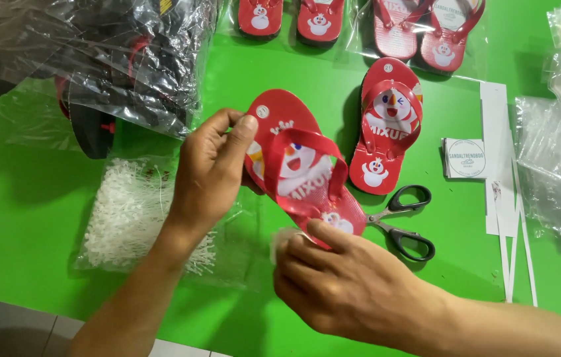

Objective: The person uses scissors to trim excess red plastic material from the sole of a red flip-flop. They then wipe the flip-flop with a white cloth and place it next to a matching pair. Finally, the person handles a clear plastic bag and a white paper tag.

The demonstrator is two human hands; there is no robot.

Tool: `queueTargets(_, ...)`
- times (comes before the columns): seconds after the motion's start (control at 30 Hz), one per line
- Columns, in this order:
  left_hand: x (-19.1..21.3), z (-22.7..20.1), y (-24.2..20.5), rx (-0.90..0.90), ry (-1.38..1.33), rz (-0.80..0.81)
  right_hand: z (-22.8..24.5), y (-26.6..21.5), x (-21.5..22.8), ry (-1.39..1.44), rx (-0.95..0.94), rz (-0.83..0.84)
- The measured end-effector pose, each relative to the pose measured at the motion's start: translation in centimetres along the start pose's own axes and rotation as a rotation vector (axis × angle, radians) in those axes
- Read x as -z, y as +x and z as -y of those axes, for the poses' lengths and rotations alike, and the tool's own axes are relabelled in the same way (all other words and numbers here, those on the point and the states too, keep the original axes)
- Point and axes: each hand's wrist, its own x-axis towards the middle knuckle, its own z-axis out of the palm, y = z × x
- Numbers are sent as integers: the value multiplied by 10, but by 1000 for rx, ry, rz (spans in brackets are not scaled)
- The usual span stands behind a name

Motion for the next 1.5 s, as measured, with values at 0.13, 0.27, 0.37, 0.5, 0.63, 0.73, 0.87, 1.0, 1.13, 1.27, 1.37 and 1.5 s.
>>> queueTargets(0.13, 8, 4, 5, -109, 85, -72, -20, -15, 23, 355, -50, 111)
queueTargets(0.27, 2, 4, 3, -130, 75, -28, -44, -5, 31, 198, -295, -182)
queueTargets(0.37, 0, 4, 1, -152, 117, -56, -42, -8, 7, 123, -289, -233)
queueTargets(0.5, 2, 16, 7, -260, 80, -124, -32, -24, -1, 408, -249, -42)
queueTargets(0.63, 4, 17, 11, -267, 77, -196, -38, -43, 25, 730, -267, 252)
queueTargets(0.73, -2, 20, 18, -288, 93, -195, -46, -68, 36, 804, -388, 253)
queueTargets(0.87, -24, 21, 46, -382, 257, -122, -59, -114, 39, 640, -645, 182)
queueTargets(1.0, -42, 31, 88, -447, 407, -42, -73, -148, 47, 468, -840, 30)
queueTargets(1.13, -49, 47, 125, -518, 492, -46, -79, -179, 47, 453, -1151, -4)
queueTargets(1.27, -49, 66, 158, -492, 547, 20, -90, -203, 41, 454, -1267, -78)
queueTargets(1.37, -55, 68, 164, -507, 636, 25, -97, -208, 35, 441, -1379, -152)
queueTargets(1.5, -54, 76, 163, -584, 784, -60, -104, -209, 33, 567, -1520, -157)
